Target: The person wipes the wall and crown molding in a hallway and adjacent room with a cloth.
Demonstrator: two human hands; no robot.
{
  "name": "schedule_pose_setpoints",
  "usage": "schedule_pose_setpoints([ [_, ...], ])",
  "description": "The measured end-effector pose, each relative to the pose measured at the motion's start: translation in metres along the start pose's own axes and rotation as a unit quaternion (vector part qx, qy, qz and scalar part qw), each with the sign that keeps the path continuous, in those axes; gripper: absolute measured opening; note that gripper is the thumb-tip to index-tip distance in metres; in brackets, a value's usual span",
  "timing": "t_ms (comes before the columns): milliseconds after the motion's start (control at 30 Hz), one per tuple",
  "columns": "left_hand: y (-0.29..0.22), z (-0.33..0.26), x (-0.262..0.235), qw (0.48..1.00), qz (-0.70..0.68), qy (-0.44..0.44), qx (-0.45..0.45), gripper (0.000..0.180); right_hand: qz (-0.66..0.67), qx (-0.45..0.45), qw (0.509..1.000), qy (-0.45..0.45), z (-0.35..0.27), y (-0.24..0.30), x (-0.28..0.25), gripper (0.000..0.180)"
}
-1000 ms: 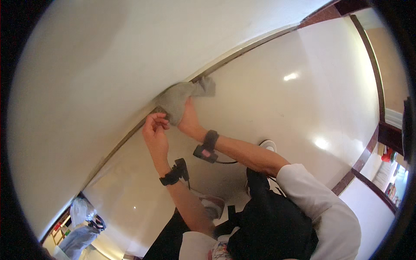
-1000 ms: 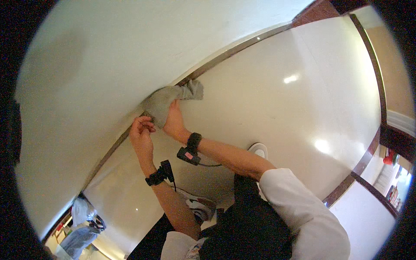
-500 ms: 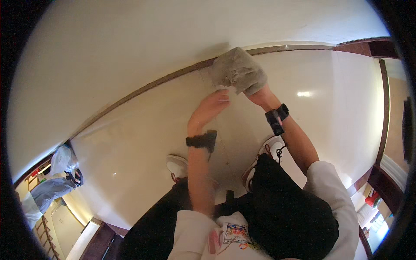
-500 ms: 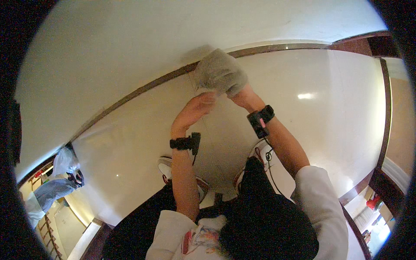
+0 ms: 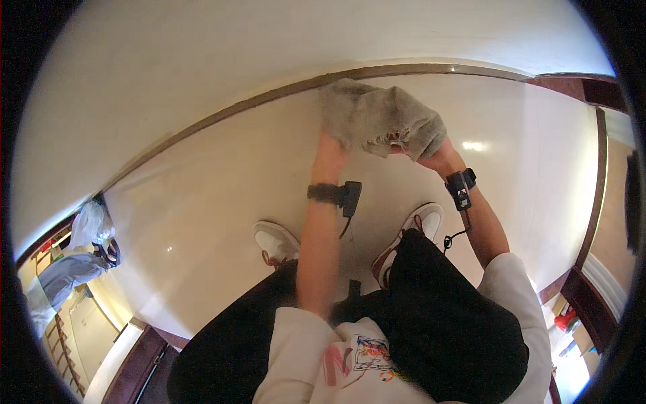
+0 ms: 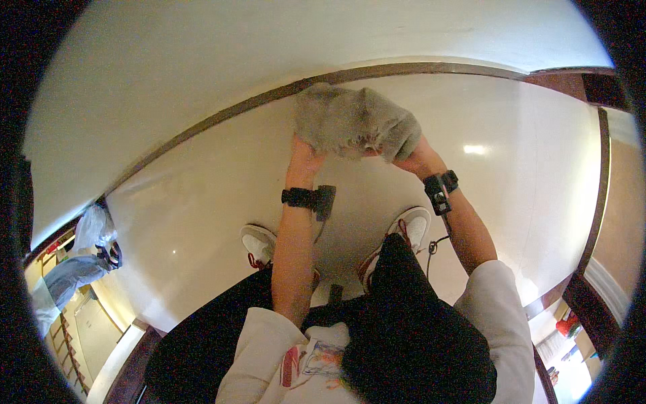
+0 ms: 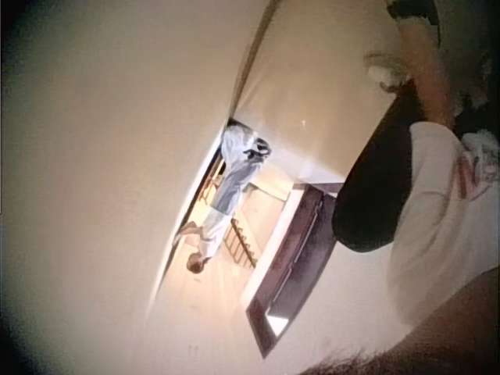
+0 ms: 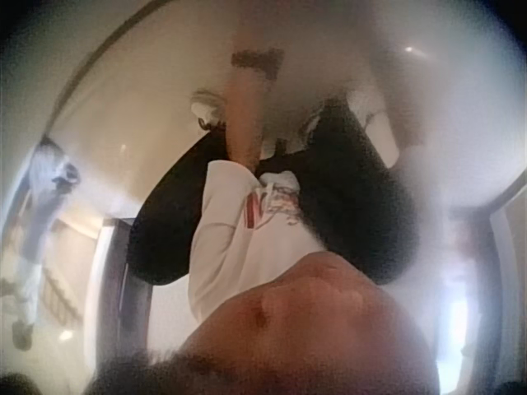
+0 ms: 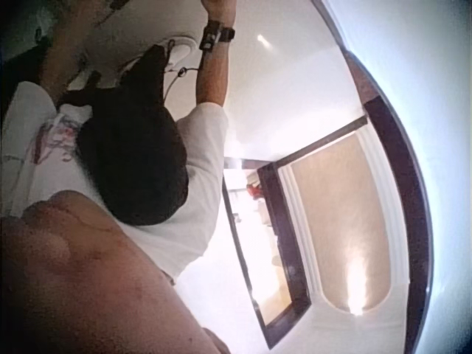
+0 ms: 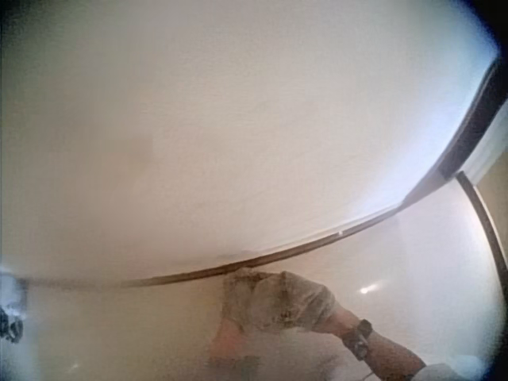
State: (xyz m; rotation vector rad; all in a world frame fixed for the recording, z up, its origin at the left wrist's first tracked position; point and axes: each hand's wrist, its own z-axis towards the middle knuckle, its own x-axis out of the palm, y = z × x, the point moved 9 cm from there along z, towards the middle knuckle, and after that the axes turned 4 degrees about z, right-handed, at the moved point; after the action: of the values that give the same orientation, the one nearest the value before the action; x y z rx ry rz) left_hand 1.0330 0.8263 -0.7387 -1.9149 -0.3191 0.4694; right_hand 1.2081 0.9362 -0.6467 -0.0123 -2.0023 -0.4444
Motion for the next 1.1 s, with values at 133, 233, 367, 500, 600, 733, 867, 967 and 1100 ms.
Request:
schedule_pose_setpoints([
  [133,-0.034,-0.014,0.005,0.99,0.075,-0.06,0.102,0.041,-0.011,0.015,0.997,-0.07,-0.014,0.006,-0.056,0.042],
  [233,-0.011,-0.01,0.003,0.943,-0.316,-0.082,-0.06,0.04,-0.145,-0.009,0.987,-0.065,-0.01,0.014,-0.053,0.041],
  [367,0.011,-0.012,-0.046,0.975,0.088,-0.191,0.075,0.046,-0.234,-0.036,0.968,-0.085,0.013,0.004,-0.022,0.035],
  [500,-0.015,-0.013,-0.048,0.964,-0.08,-0.235,0.091,0.064,-0.249,-0.084,0.961,-0.091,0.034,0.007,0.0,0.042],
  [600,-0.054,-0.018,-0.025,0.963,-0.116,-0.229,0.083,0.081,-0.15,-0.087,0.98,-0.098,0.041,0.013,-0.017,0.042],
  [733,-0.07,-0.005,-0.039,0.898,0.328,-0.277,0.092,0.094,-0.117,-0.067,0.988,-0.068,0.059,0.003,0.012,0.045],
  [867,-0.06,0.067,-0.106,0.934,0.205,-0.291,-0.002,0.097,-0.086,-0.113,0.987,-0.07,0.089,0.004,0.041,0.059],
  [967,-0.044,0.081,-0.112,0.849,0.467,-0.233,-0.089,0.099,-0.085,-0.118,0.987,-0.067,0.095,0.002,0.049,0.061],
  [1100,-0.038,0.086,-0.069,0.846,0.493,-0.178,-0.1,0.098,-0.1,-0.128,0.979,-0.124,0.085,0.02,0.004,0.051],
])
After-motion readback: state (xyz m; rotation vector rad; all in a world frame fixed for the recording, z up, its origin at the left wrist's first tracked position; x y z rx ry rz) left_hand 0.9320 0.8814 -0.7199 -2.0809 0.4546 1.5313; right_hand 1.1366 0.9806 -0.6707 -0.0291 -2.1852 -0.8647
